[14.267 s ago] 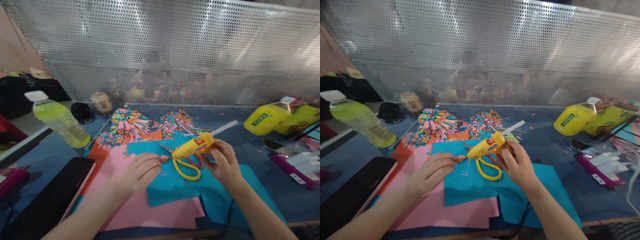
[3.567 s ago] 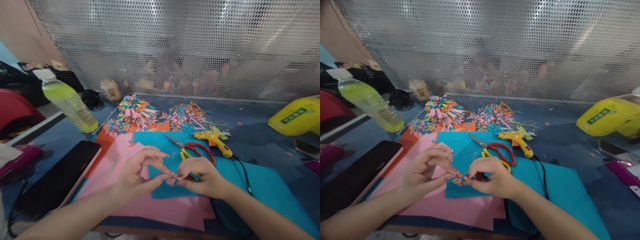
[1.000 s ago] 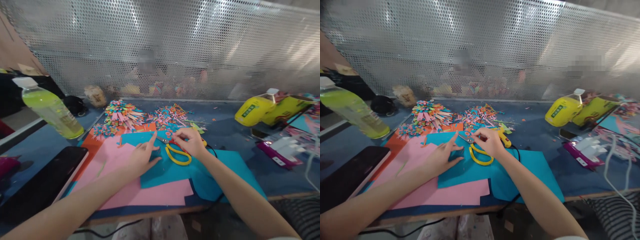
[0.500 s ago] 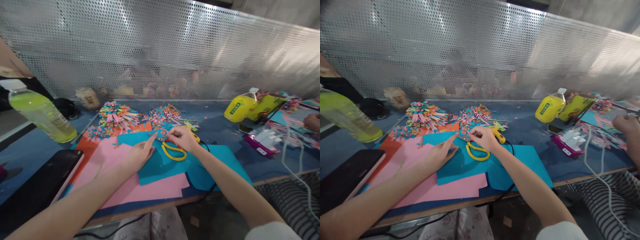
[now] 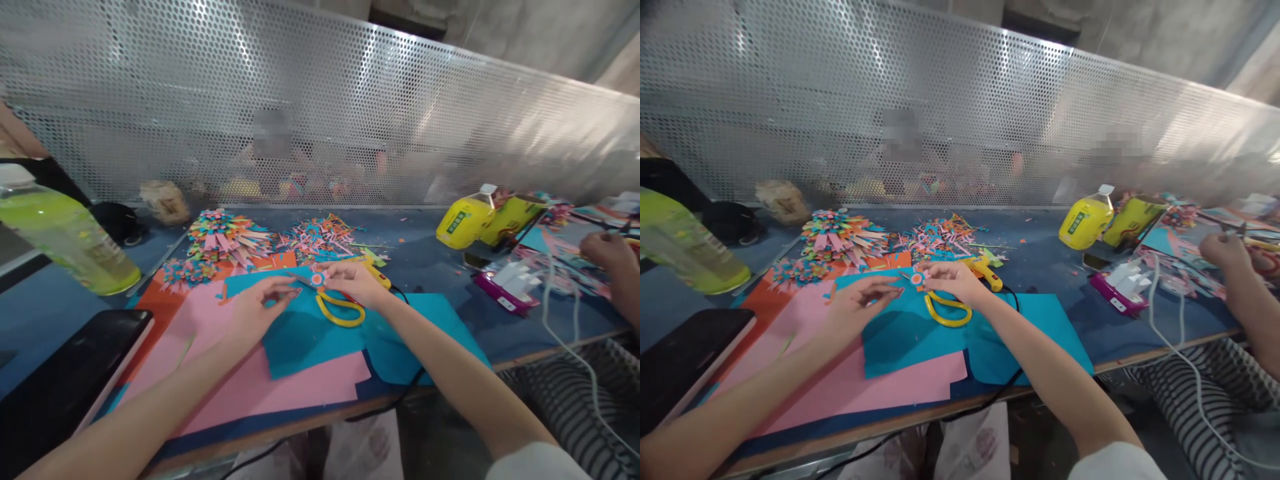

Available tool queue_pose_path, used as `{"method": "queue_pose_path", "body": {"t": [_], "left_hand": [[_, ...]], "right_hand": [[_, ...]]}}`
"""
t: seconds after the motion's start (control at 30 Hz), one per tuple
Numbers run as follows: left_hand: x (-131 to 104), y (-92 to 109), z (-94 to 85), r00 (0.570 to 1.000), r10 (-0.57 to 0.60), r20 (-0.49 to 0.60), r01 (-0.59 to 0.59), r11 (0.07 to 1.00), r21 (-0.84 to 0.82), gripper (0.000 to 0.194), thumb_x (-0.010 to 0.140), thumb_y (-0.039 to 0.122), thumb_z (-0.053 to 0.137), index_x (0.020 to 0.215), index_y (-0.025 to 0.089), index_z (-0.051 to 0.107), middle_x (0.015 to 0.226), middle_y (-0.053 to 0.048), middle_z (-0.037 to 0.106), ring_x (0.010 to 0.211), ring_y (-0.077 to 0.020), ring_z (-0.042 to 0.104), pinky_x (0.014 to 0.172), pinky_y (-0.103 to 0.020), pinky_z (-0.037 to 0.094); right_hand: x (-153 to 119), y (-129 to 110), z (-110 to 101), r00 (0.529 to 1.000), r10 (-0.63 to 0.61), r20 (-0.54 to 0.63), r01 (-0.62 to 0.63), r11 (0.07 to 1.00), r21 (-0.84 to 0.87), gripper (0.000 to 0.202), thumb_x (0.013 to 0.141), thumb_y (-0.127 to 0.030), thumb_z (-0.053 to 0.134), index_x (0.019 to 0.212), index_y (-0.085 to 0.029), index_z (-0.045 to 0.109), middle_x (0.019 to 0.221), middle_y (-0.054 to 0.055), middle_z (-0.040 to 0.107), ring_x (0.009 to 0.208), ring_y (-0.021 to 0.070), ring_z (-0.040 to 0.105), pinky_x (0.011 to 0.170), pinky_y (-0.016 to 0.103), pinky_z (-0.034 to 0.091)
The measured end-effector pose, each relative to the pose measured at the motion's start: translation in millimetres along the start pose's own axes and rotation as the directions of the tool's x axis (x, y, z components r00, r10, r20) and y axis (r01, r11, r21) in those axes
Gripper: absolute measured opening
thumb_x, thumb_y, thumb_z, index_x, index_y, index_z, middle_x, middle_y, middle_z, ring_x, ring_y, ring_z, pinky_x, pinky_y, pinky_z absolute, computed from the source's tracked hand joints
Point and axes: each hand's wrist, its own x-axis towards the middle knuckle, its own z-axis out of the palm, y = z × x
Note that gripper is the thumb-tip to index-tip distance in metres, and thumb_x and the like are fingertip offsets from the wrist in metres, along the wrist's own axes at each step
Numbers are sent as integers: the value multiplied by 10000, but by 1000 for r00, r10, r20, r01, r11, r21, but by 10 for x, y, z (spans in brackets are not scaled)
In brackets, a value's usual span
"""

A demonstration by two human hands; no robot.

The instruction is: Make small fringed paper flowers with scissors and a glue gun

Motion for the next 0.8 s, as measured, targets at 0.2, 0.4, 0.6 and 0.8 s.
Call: {"method": "queue_pose_path", "body": {"t": [0.2,0.4,0.6,0.8], "left_hand": [[7,-45,37,992,114,-53,-109,990,93,224,747,362,574,890,205,642,877,-40,699,801,-181,644,752,-306,503],[43,-84,56,991,126,-39,-118,977,179,219,736,392,572,840,225,667,837,-19,707,719,-173,640,669,-274,511],[56,-102,43,991,129,-15,-123,966,226,205,732,386,566,823,235,670,802,2,707,673,-154,632,625,-243,500],[57,-90,32,996,76,-38,-69,983,169,202,723,369,589,830,219,672,828,-11,707,694,-158,627,649,-260,504]], "right_hand": [[-66,43,65,970,188,156,-210,968,135,240,551,-248,766,703,-138,617,995,60,620,742,129,628,772,323,498],[-96,28,106,968,190,163,-220,956,193,265,547,-259,772,728,-136,622,745,21,632,735,151,634,773,346,490],[-100,8,129,966,230,118,-251,944,213,266,522,-247,783,698,-122,628,689,1,620,700,130,631,770,308,484],[-96,5,139,965,235,120,-260,918,298,275,495,-214,798,692,-128,627,748,19,647,718,140,637,794,334,480]]}}
